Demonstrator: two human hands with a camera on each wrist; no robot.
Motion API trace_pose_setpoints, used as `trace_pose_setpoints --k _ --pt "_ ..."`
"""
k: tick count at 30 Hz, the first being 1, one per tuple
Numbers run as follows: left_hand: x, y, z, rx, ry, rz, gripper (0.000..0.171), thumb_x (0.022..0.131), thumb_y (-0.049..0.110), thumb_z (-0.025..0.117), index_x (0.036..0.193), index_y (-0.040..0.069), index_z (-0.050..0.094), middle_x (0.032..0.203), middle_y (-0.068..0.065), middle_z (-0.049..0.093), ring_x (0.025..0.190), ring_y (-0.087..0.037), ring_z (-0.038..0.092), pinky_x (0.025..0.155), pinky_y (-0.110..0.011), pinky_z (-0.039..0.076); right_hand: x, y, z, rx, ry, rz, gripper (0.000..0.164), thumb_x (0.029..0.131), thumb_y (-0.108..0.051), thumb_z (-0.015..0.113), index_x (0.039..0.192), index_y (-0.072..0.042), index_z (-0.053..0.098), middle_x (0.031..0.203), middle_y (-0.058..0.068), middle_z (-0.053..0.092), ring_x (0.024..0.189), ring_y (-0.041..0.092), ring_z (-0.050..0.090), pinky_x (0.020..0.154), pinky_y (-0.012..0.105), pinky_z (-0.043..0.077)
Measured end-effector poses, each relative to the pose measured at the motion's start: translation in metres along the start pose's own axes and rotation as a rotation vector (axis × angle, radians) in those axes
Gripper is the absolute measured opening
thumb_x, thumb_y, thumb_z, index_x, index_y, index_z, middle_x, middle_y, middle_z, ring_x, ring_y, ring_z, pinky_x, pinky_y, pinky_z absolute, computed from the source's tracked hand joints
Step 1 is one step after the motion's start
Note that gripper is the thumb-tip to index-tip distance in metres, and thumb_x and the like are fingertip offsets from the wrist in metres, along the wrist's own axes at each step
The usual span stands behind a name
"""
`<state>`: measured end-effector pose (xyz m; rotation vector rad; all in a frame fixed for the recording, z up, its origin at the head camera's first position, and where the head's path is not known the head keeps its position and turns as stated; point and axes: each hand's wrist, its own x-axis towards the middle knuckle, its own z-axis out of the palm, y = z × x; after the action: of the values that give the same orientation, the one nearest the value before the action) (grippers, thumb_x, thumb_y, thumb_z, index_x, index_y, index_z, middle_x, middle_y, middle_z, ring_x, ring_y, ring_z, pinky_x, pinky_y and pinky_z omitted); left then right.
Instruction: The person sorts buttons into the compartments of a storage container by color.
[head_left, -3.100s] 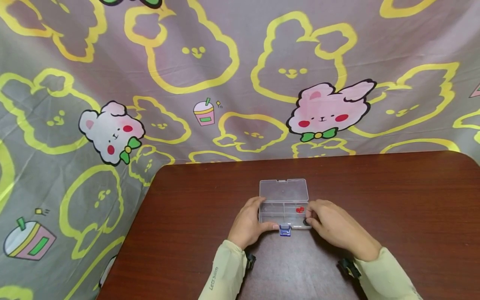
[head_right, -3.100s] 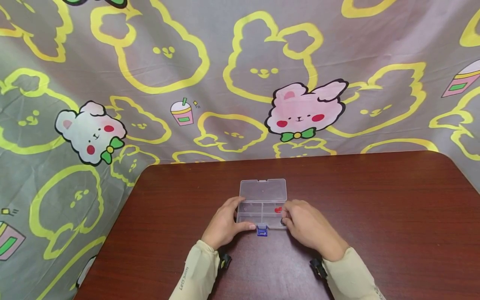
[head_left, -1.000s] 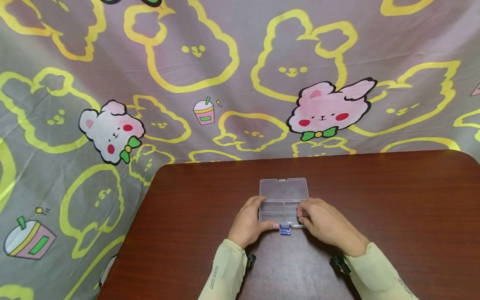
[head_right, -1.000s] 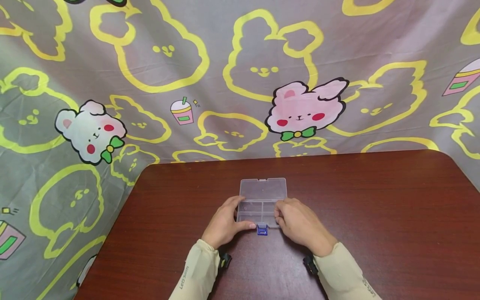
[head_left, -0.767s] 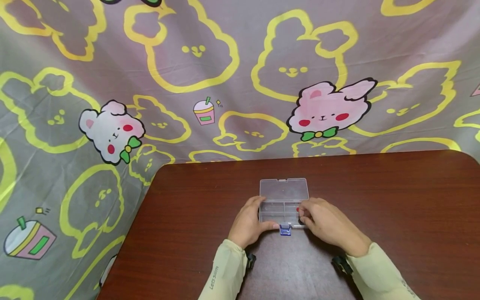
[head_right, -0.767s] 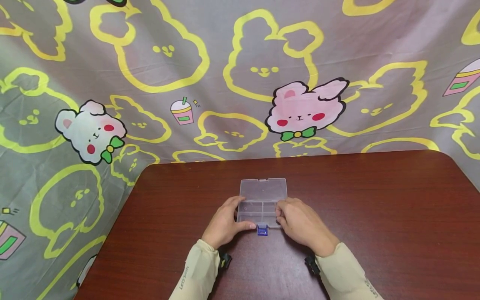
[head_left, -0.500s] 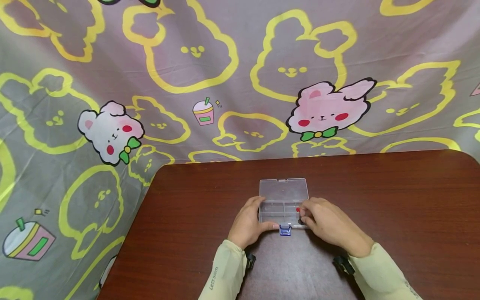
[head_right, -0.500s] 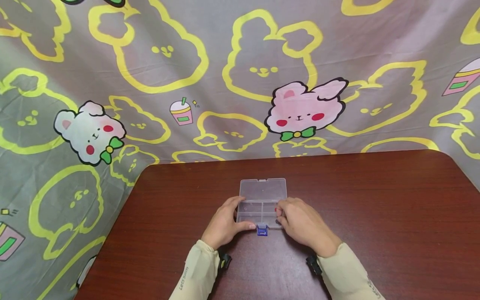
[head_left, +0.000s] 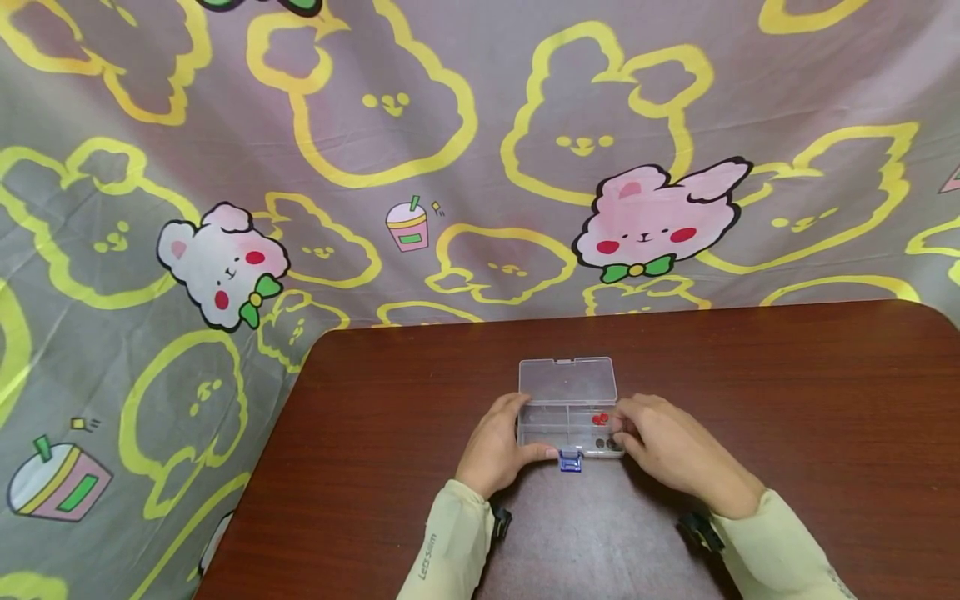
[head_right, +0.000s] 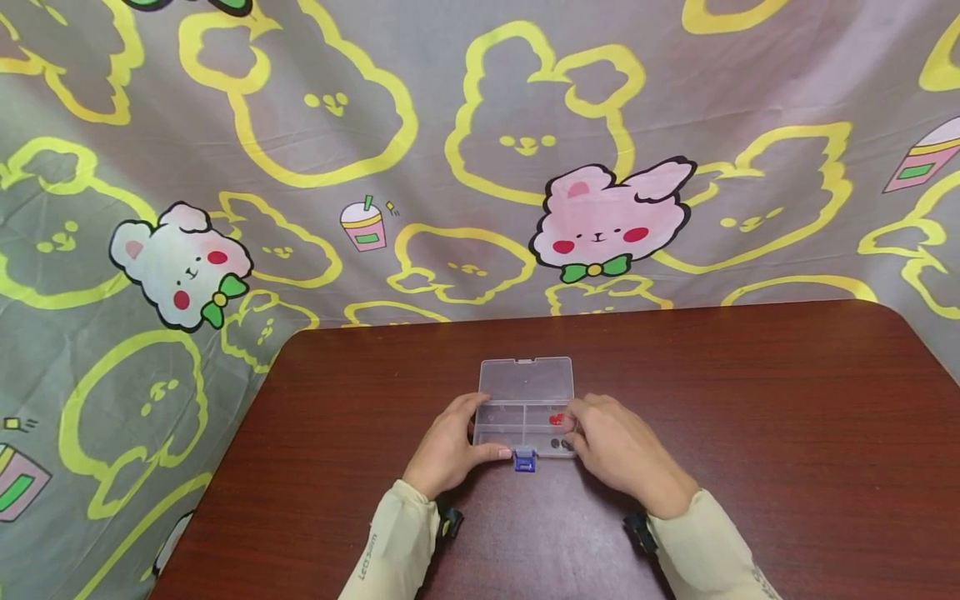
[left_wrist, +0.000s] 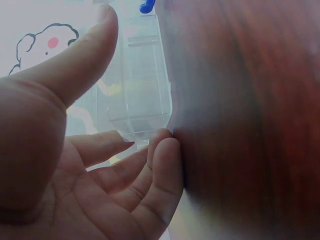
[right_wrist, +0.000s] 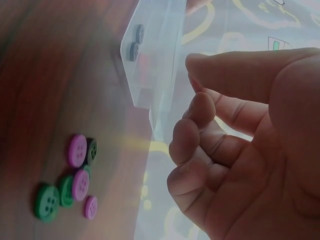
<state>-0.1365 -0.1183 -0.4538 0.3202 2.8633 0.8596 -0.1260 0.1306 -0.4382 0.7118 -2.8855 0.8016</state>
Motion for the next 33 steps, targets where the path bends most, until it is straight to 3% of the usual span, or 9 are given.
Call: trace_pose_setpoints --k 21,33 --pt "0.0 -0.001 0.0 -0.01 -0.01 -0.021 0.089 0.076 0.045 0.086 0.148 0.008 0.049 0.151 -0.009 0.047 0.136 -0.029 0.047 0.11 -0.044 0.042 -0.012 0.012 -0.008 -0.016 -0.036 0.091 0.022 0.086 -0.009 0.079 0.082 -0.017 0.059 0.074 -0.007 0.046 0.072 0.012 0.045 0.061 0.03 0.039" --pt "0.0 -0.002 -0.001 0.007 -0.004 0.001 0.089 0.076 0.045 0.087 0.146 0.007 0.05 0.149 -0.011 0.049 0.135 -0.029 0.049 0.109 -0.043 0.043 -0.019 0.02 -0.007 -0.037 -0.001 0.058 0.025 0.084 -0.009 0.08 0.081 -0.019 0.057 0.073 -0.009 0.045 0.071 0.009 0.044 0.06 0.029 0.038"
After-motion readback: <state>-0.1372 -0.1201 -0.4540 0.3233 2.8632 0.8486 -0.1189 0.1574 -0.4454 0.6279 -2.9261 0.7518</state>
